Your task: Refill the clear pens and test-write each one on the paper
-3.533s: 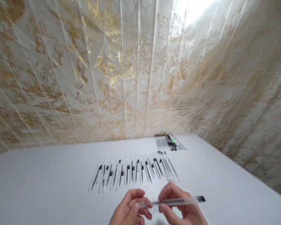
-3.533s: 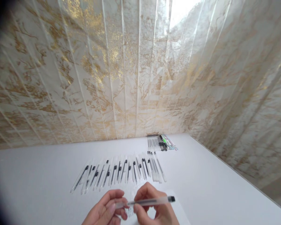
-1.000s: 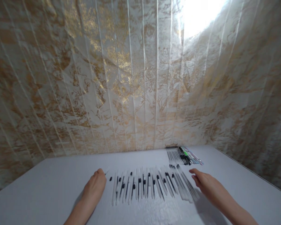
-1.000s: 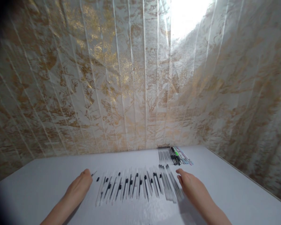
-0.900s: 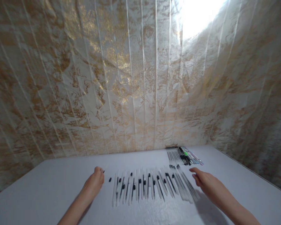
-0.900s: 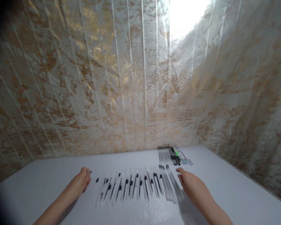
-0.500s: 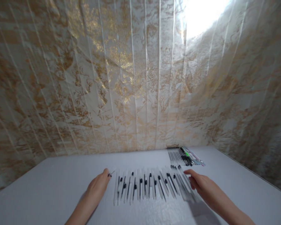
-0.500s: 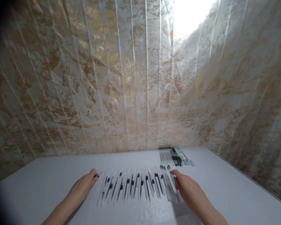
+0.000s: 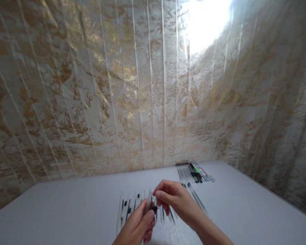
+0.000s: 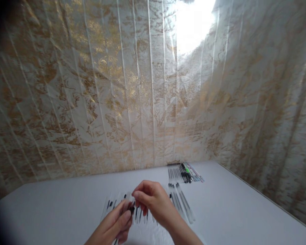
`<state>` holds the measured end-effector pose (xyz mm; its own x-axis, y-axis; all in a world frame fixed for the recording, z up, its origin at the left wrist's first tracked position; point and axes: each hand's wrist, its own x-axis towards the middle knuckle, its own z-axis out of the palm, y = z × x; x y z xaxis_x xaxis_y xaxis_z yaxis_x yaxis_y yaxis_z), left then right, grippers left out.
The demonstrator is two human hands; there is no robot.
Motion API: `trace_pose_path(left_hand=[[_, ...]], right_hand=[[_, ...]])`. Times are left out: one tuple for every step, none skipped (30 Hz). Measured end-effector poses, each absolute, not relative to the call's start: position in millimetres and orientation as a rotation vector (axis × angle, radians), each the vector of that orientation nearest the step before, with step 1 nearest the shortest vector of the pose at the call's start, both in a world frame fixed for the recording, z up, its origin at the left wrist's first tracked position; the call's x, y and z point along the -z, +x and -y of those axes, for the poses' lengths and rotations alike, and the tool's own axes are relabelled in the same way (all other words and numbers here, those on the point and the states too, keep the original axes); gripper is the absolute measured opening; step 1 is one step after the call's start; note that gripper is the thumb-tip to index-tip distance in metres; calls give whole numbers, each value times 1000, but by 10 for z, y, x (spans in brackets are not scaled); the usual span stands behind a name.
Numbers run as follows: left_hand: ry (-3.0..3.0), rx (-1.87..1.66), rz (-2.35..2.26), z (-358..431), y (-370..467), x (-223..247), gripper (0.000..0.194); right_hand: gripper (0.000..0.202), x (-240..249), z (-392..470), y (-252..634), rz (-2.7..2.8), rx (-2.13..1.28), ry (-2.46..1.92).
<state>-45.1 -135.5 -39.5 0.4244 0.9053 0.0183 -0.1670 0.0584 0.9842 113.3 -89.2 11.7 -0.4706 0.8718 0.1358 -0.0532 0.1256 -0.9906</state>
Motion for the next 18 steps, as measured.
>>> trace_pose_path(left_hand=[[1235,-942,-750,1363,-460,406,51],[1238,-928,-737,1367,-480,415,51],[1254,-904,-734,1368,-504,422,51],[1283,-870,-743,1368,-529,425,50],[1327,-831,-761,1369,-551,423,50],[1379,-792,-787,1370,-569,418,50],[1434,-753,-817,1373,-582,408,50],[1480,-715,-847,1377,-589,396,49],[1517,-677,-868,1383,-593,382,48],[1541,-643,-885,1391,-593,367,47],[1553,-616,-900,1400,-591,353,46],[1560,-600,-911,1409,-587,341,45],[1572,-592,-909,1420,-583,329,45],[1584,-598,-904,1432,-579,319,45],[1588,-612,-907,1446,-574,310,45],[1582,-629,-918,1461,-569,303,44],[1570,-641,-932,1477,-563,297,44],[1550,-657,-954,1493,-556,293,43]], right_hand=[[33,-134,886,1137,1588,-1438,-816],[35,-165,885,1168,1573,-1394,-820],[36,-212,888,1222,1553,-1333,-827],[36,-271,894,1294,1530,-1261,-836],[37,-336,902,1376,1504,-1184,-841],[37,-402,912,1461,1476,-1106,-848],[36,-463,924,1541,1457,-1040,-859],[35,-513,939,1608,1452,-990,-868],[34,-550,956,1660,1455,-954,-876],[33,-575,973,1695,1462,-933,-882],[33,-588,991,1715,1472,-923,-884],[33,-594,1007,1724,1480,-921,-885],[33,-594,1021,1723,1489,-921,-885],[33,-591,1031,1717,1497,-924,-886],[33,-586,1039,1706,1504,-932,-889],[34,-580,1043,1692,1511,-942,-892],[34,-573,1046,1674,1516,-954,-896],[35,-562,1048,1651,1519,-969,-901]])
